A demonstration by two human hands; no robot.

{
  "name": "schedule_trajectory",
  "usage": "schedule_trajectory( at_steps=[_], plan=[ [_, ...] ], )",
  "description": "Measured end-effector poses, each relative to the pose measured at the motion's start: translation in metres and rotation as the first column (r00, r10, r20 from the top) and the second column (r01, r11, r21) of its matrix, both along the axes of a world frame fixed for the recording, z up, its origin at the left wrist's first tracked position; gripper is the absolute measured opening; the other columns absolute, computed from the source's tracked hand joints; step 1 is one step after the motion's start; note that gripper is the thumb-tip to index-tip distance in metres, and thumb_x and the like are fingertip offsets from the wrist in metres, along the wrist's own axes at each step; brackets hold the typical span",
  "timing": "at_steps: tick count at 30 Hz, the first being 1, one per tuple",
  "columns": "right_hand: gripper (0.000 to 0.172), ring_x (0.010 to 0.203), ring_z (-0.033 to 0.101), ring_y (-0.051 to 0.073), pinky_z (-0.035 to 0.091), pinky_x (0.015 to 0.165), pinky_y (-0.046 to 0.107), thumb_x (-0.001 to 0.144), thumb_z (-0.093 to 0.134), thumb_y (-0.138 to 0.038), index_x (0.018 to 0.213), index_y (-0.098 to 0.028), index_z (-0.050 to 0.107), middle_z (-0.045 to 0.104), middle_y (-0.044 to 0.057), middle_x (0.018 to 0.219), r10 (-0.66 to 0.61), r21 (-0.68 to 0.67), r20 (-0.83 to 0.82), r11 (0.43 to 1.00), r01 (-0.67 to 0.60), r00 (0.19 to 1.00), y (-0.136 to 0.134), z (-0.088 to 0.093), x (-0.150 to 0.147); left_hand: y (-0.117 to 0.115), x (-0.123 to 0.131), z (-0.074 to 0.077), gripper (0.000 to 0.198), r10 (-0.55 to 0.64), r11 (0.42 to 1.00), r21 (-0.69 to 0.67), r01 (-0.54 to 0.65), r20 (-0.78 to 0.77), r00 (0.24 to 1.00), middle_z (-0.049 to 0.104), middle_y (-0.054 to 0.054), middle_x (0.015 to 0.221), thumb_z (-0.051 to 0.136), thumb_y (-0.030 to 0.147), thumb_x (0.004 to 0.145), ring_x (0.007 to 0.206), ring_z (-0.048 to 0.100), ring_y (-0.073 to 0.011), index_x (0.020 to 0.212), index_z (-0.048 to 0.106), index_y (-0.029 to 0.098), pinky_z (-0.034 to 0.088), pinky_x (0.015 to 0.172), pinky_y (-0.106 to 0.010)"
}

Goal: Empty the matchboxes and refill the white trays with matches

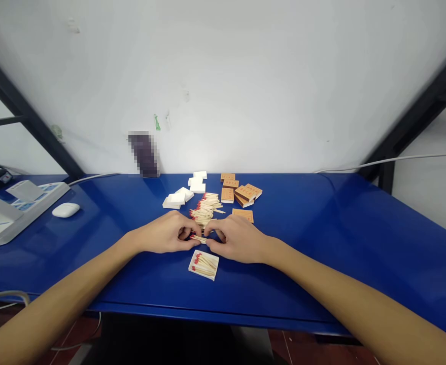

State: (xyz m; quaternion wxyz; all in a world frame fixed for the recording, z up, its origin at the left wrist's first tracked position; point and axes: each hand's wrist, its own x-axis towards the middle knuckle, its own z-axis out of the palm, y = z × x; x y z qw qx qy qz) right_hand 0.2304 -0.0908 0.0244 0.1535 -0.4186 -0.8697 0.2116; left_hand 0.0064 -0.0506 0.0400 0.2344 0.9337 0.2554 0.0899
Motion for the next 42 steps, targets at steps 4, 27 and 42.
schedule_trajectory(
  at_steps=[4,27,42],
  plan=[
    [0.019,0.049,0.042,0.009,0.025,0.05,0.023,0.088,0.061,-0.033,0.099,-0.019,0.069,0.045,-0.007,0.055,-0.024,-0.003,0.005,1.0,0.024,1.0,0.001,-0.003,-0.002,-0.001,0.001,-0.001,0.013,0.003,1.0,0.028,-0.003,0.0,1.0,0.053,0.006,0.054,0.062,0.025,0.086,0.048,0.048,-0.0065,0.091,0.072,0.017,0.032,0.051,-0.019],
    [0.015,0.046,0.038,0.009,0.027,0.051,0.023,0.086,0.061,-0.031,0.087,-0.02,0.07,0.044,-0.007,0.051,-0.109,-0.052,-0.091,0.993,0.105,0.99,0.004,-0.011,-0.005,0.0,0.003,-0.003,0.013,0.022,0.999,0.03,-0.022,0.026,0.999,0.054,0.006,0.053,0.062,0.025,0.086,0.047,0.048,-0.007,0.088,0.072,0.017,0.032,0.051,-0.019],
    [0.009,0.046,0.043,0.009,0.029,0.051,0.022,0.081,0.063,-0.023,0.085,-0.018,0.069,0.048,-0.007,0.051,-0.096,-0.035,-0.086,0.995,0.093,0.992,0.005,-0.01,-0.004,0.0,0.004,-0.008,0.009,0.04,0.998,0.038,-0.042,0.039,0.998,0.054,0.006,0.053,0.064,0.02,0.08,0.047,0.047,-0.0061,0.085,0.071,0.016,0.032,0.051,-0.018]
  ],
)
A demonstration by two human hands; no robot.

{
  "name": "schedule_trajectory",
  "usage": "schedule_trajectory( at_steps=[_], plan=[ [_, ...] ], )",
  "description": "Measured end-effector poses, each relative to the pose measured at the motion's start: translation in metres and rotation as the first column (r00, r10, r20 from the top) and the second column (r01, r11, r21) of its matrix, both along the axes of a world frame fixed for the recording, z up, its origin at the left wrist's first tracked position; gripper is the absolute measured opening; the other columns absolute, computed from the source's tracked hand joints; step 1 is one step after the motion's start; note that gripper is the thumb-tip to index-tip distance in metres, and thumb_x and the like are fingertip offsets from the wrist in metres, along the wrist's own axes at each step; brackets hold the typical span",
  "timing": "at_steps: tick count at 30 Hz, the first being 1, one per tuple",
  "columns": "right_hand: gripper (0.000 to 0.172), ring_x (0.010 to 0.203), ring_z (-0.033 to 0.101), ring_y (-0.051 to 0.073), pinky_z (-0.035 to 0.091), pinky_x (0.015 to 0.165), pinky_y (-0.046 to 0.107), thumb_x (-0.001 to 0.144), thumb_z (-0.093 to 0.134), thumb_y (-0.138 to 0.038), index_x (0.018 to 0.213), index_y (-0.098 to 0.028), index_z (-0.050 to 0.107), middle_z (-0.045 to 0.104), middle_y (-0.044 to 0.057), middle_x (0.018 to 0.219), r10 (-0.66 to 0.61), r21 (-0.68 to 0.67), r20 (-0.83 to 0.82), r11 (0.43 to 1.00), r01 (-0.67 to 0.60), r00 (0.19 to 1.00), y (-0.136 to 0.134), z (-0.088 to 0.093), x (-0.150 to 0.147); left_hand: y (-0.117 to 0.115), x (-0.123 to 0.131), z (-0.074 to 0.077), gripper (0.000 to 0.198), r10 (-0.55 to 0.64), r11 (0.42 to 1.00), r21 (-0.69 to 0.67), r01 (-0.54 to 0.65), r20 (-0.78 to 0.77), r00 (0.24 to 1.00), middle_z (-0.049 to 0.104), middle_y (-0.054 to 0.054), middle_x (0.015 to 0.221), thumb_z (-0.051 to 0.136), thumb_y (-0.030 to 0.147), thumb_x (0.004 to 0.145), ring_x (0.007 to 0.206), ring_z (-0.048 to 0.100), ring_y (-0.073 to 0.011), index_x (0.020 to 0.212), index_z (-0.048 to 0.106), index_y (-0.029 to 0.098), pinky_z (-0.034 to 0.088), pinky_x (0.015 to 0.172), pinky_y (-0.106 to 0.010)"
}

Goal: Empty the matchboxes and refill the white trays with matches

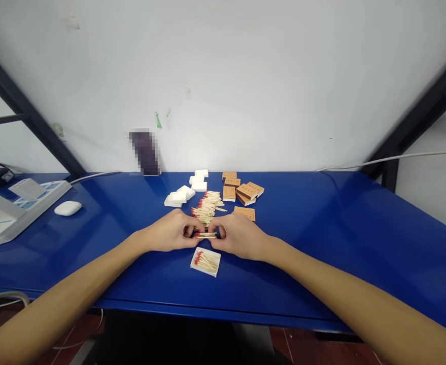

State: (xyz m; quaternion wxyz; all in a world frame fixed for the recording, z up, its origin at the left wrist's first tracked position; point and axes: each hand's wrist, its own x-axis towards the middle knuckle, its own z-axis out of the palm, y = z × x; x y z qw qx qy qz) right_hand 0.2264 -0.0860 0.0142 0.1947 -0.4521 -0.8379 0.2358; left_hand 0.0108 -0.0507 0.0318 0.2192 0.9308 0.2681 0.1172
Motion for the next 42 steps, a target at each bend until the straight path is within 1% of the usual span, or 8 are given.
schedule_trajectory(
  at_steps=[5,10,16,23,27,34,37,42],
  plan=[
    [0.013,0.047,0.045,0.009,0.031,0.051,0.022,0.084,0.062,-0.028,0.079,-0.018,0.069,0.051,-0.005,0.051,-0.012,0.015,-0.024,1.0,0.013,1.0,0.001,-0.002,0.001,0.0,0.0,0.0,0.011,-0.01,1.0,-0.003,0.01,0.012,1.0,0.053,0.006,0.053,0.062,0.022,0.084,0.047,0.047,-0.0058,0.084,0.072,0.016,0.033,0.051,-0.018],
    [0.016,0.047,0.044,0.009,0.03,0.05,0.022,0.085,0.061,-0.03,0.078,-0.018,0.069,0.049,-0.005,0.051,-0.013,0.006,-0.036,1.0,0.013,0.999,0.001,-0.002,0.002,0.001,0.0,-0.001,0.015,-0.013,1.0,0.009,0.013,0.018,1.0,0.054,0.005,0.052,0.061,0.025,0.086,0.046,0.047,-0.0062,0.086,0.072,0.016,0.033,0.051,-0.019],
    [0.018,0.046,0.043,0.009,0.03,0.05,0.023,0.086,0.061,-0.031,0.076,-0.018,0.069,0.05,-0.005,0.05,-0.019,-0.019,-0.045,1.0,0.018,0.999,0.0,-0.001,0.002,0.002,-0.002,-0.001,0.014,-0.013,0.999,0.033,0.013,0.013,1.0,0.055,0.005,0.053,0.062,0.025,0.086,0.047,0.048,-0.0062,0.087,0.073,0.016,0.032,0.052,-0.018],
    [0.015,0.046,0.044,0.009,0.03,0.05,0.022,0.084,0.061,-0.03,0.076,-0.019,0.068,0.05,-0.005,0.05,-0.048,-0.028,-0.037,0.998,0.047,0.998,-0.001,0.0,0.0,0.001,-0.001,-0.001,0.012,-0.013,0.999,0.048,0.013,0.0,1.0,0.054,0.005,0.051,0.062,0.022,0.085,0.046,0.047,-0.0068,0.083,0.072,0.016,0.031,0.051,-0.02],
    [0.015,0.046,0.041,0.009,0.029,0.048,0.022,0.083,0.061,-0.03,0.075,-0.019,0.067,0.048,-0.006,0.049,-0.052,-0.051,-0.04,0.997,0.05,0.998,-0.003,0.001,0.0,0.0,0.0,-0.001,0.011,-0.016,0.999,0.053,0.015,0.004,1.0,0.053,0.006,0.052,0.062,0.022,0.084,0.047,0.047,-0.0067,0.082,0.071,0.016,0.031,0.051,-0.019],
    [0.015,0.045,0.039,0.008,0.029,0.047,0.021,0.083,0.059,-0.028,0.073,-0.019,0.066,0.045,-0.007,0.048,-0.061,-0.042,-0.042,0.997,0.06,0.997,-0.01,0.011,-0.001,-0.003,0.0,0.001,0.009,-0.016,0.999,0.05,0.014,0.053,0.998,0.052,0.006,0.052,0.062,0.019,0.083,0.047,0.047,-0.0059,0.084,0.071,0.015,0.033,0.052,-0.018],
    [0.013,0.045,0.038,0.008,0.03,0.048,0.021,0.081,0.06,-0.027,0.072,-0.019,0.066,0.045,-0.007,0.048,-0.056,-0.035,-0.032,0.998,0.054,0.998,-0.015,0.017,-0.002,-0.006,0.0,0.003,0.01,-0.047,0.998,0.038,0.044,0.098,0.994,0.051,0.007,0.052,0.062,0.021,0.083,0.046,0.046,-0.0053,0.083,0.07,0.015,0.034,0.051,-0.018],
    [0.013,0.045,0.037,0.008,0.028,0.046,0.021,0.078,0.06,-0.028,0.07,-0.019,0.064,0.044,-0.007,0.048,-0.046,-0.045,0.048,0.998,0.048,0.998,-0.025,0.026,-0.003,-0.012,0.0,0.008,0.01,-0.103,0.994,-0.018,0.106,0.129,0.986,0.05,0.007,0.051,0.063,0.021,0.081,0.045,0.045,-0.0042,0.082,0.072,0.015,0.035,0.051,-0.017]
  ],
)
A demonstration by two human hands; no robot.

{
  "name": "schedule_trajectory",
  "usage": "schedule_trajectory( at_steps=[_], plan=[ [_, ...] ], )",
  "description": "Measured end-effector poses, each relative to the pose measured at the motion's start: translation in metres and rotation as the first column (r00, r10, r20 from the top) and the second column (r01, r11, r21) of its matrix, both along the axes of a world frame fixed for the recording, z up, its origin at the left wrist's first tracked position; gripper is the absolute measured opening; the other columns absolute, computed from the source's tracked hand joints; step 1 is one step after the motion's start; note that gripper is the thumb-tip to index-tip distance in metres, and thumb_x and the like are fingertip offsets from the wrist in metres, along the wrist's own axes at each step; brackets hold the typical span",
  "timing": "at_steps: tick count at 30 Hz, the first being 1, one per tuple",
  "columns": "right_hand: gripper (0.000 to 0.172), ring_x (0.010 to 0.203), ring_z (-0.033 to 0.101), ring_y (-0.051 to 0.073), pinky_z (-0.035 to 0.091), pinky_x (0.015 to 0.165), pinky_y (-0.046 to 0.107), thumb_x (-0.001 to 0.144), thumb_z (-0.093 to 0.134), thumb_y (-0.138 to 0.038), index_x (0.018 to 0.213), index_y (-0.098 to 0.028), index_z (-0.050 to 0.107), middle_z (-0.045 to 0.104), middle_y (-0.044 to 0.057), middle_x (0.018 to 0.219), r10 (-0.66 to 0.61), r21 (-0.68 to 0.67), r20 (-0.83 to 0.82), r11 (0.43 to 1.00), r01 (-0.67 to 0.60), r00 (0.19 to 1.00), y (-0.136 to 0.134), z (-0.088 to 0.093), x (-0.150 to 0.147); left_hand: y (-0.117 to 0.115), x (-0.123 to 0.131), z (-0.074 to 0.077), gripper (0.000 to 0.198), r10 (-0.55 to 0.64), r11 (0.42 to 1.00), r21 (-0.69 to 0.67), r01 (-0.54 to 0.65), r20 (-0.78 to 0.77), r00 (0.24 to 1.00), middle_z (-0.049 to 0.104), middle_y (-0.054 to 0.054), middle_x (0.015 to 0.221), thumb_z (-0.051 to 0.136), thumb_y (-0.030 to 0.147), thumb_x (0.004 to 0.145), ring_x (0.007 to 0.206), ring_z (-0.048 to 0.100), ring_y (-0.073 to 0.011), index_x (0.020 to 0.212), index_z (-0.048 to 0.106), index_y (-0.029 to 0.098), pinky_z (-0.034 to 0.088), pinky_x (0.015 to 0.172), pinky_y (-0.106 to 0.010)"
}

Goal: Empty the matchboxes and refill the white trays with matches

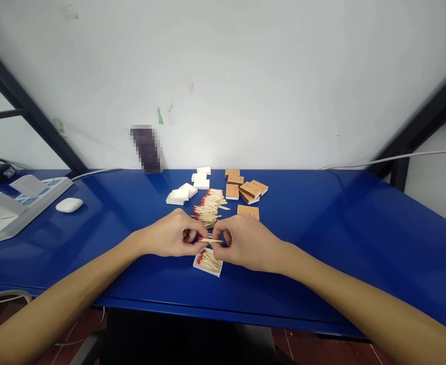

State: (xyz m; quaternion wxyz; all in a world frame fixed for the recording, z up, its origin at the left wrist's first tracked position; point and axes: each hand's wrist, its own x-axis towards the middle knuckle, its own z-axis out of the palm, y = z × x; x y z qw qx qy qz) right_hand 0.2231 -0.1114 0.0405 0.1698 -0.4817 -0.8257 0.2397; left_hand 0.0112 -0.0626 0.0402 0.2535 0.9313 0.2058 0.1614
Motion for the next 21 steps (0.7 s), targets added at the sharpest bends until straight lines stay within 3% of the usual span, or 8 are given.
schedule_trajectory(
  at_steps=[7,14,21],
  plan=[
    [0.016,0.043,0.039,0.008,0.026,0.048,0.024,0.078,0.06,-0.028,0.066,-0.02,0.066,0.049,-0.006,0.045,0.051,0.001,0.101,0.999,-0.051,0.994,-0.014,0.004,-0.005,-0.006,0.002,0.001,0.007,-0.074,0.991,-0.111,0.068,-0.053,0.996,0.052,0.007,0.051,0.067,0.02,0.076,0.045,0.046,-0.0032,0.079,0.073,0.015,0.035,0.049,-0.015],
    [0.014,0.046,0.044,0.01,0.024,0.052,0.026,0.076,0.06,-0.027,0.065,-0.021,0.066,0.055,-0.004,0.049,0.078,0.025,0.173,0.996,-0.083,0.982,-0.015,0.004,-0.005,-0.005,0.002,0.001,0.008,-0.058,0.99,-0.133,0.048,-0.078,0.995,0.051,0.007,0.051,0.07,0.021,0.074,0.044,0.045,-0.0033,0.079,0.074,0.015,0.035,0.048,-0.015],
    [0.017,0.044,0.04,0.01,0.025,0.051,0.027,0.077,0.062,-0.029,0.061,-0.022,0.064,0.054,-0.003,0.047,0.077,0.054,0.194,0.995,-0.089,0.978,-0.014,0.001,-0.006,-0.005,-0.001,0.0,0.01,-0.047,0.989,-0.147,0.035,-0.077,0.996,0.048,0.008,0.051,0.072,0.024,0.073,0.044,0.042,-0.0035,0.079,0.07,0.017,0.033,0.048,-0.016]
  ],
)
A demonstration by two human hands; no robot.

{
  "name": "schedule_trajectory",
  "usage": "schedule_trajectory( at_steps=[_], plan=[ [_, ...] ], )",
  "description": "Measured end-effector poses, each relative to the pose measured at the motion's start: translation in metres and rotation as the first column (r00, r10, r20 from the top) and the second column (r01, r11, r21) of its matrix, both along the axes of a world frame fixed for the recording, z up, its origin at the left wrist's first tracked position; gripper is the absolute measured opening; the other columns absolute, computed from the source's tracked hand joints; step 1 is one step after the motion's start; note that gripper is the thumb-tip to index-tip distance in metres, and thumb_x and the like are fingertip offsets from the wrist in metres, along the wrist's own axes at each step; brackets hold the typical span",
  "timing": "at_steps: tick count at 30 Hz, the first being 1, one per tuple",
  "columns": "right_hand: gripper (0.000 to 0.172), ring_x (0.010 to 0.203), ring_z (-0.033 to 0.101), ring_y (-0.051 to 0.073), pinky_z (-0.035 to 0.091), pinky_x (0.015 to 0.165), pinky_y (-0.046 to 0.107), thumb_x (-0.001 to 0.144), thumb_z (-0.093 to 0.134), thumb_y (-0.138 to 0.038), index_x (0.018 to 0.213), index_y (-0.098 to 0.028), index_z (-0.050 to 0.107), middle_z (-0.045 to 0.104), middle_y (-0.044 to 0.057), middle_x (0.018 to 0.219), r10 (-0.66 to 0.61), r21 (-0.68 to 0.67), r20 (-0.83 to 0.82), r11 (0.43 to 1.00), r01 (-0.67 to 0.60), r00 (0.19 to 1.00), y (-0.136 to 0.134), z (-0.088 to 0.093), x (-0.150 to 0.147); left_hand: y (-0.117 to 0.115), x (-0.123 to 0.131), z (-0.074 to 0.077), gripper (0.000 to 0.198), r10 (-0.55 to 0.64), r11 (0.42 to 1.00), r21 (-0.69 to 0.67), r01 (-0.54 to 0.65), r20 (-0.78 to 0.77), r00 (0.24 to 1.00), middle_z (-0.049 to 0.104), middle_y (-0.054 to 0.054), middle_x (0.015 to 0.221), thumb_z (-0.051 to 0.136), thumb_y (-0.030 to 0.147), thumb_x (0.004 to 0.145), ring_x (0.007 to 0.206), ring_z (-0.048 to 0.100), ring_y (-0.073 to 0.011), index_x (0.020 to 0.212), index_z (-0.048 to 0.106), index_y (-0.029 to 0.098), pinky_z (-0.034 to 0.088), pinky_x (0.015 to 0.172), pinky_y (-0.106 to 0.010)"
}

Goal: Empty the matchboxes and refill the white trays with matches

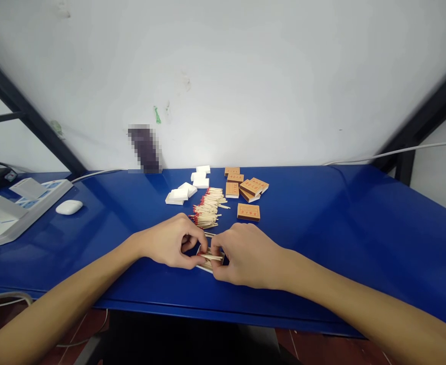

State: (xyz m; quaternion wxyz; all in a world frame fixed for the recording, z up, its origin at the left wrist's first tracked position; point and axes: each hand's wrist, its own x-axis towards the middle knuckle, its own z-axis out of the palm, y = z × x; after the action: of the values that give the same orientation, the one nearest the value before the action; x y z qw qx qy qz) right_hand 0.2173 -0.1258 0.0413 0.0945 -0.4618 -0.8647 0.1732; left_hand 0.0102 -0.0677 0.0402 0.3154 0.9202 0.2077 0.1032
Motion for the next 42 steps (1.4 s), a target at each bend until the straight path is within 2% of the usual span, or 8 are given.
schedule_trajectory(
  at_steps=[7,10,14,17,24,29,35,42],
  plan=[
    [0.013,0.043,0.044,0.01,0.03,0.051,0.026,0.075,0.065,-0.029,0.065,-0.021,0.066,0.054,-0.003,0.046,0.016,-0.047,-0.086,0.999,-0.02,0.996,-0.002,0.005,0.001,0.0,-0.001,0.001,0.011,-0.001,0.999,0.035,0.0,0.027,1.0,0.047,0.008,0.054,0.071,0.024,0.07,0.046,0.042,-0.0045,0.077,0.065,0.017,0.032,0.047,-0.017],
    [0.016,0.046,0.045,0.011,0.029,0.052,0.026,0.081,0.059,-0.029,0.069,-0.02,0.064,0.054,-0.002,0.05,-0.003,0.094,-0.095,0.996,0.012,0.995,-0.001,0.004,0.004,0.002,-0.001,0.001,0.01,0.028,0.995,0.092,-0.032,0.042,0.999,0.047,0.008,0.053,0.066,0.025,0.076,0.046,0.042,-0.0054,0.081,0.065,0.017,0.032,0.049,-0.018],
    [0.01,0.052,0.047,0.013,0.026,0.052,0.026,0.083,0.054,-0.021,0.078,-0.02,0.063,0.057,-0.001,0.057,-0.039,0.24,-0.034,0.97,0.046,0.999,0.007,-0.004,0.008,0.009,-0.002,0.002,0.01,0.077,0.96,0.27,-0.075,0.002,0.997,0.05,0.006,0.054,0.057,0.017,0.079,0.049,0.044,-0.0068,0.08,0.067,0.017,0.032,0.054,-0.02],
    [0.011,0.051,0.048,0.012,0.028,0.052,0.025,0.085,0.055,-0.022,0.086,-0.02,0.066,0.058,-0.002,0.057,-0.057,0.165,-0.055,0.984,0.065,0.997,0.016,-0.011,0.009,0.014,-0.005,0.004,0.013,0.086,0.932,0.358,-0.058,-0.062,0.994,0.054,0.005,0.057,0.056,0.014,0.078,0.051,0.048,-0.008,0.081,0.068,0.017,0.031,0.054,-0.022],
    [0.017,0.05,0.048,0.011,0.031,0.051,0.024,0.089,0.059,-0.032,0.089,-0.022,0.072,0.056,-0.003,0.056,-0.119,-0.045,-0.148,0.992,0.114,0.982,0.025,-0.017,0.006,0.013,-0.006,0.004,0.013,0.077,0.931,0.364,-0.034,-0.104,0.992,0.054,0.005,0.056,0.057,0.019,0.084,0.051,0.049,-0.0088,0.087,0.07,0.018,0.03,0.053,-0.023],
    [0.016,0.05,0.045,0.011,0.03,0.05,0.024,0.089,0.058,-0.031,0.089,-0.021,0.071,0.053,-0.004,0.056,-0.106,-0.063,-0.174,0.993,0.096,0.979,0.026,-0.018,0.006,0.014,-0.005,0.002,0.013,0.056,0.932,0.362,-0.013,-0.107,0.993,0.056,0.004,0.057,0.057,0.019,0.086,0.052,0.05,-0.0088,0.083,0.07,0.018,0.031,0.053,-0.022],
    [0.013,0.064,0.051,0.013,0.034,0.057,0.024,0.086,0.061,-0.027,0.08,-0.02,0.071,0.058,0.001,0.071,-0.068,0.062,-0.217,0.995,0.083,0.974,0.028,-0.022,0.006,0.015,-0.004,0.001,0.015,0.063,0.943,0.331,-0.028,-0.094,0.994,0.059,0.003,0.06,0.056,0.016,0.085,0.053,0.051,-0.0082,0.085,0.071,0.018,0.033,0.055,-0.021],
    [0.013,0.051,0.042,0.01,0.03,0.05,0.024,0.087,0.058,-0.03,0.085,-0.02,0.066,0.051,-0.005,0.058,-0.14,-0.203,-0.221,0.975,0.095,0.965,0.029,-0.017,0.009,0.013,-0.002,0.0,0.013,0.098,0.944,0.325,-0.062,-0.096,0.991,0.055,0.005,0.056,0.059,0.017,0.085,0.05,0.049,-0.0078,0.089,0.072,0.019,0.032,0.054,-0.02]
  ],
)
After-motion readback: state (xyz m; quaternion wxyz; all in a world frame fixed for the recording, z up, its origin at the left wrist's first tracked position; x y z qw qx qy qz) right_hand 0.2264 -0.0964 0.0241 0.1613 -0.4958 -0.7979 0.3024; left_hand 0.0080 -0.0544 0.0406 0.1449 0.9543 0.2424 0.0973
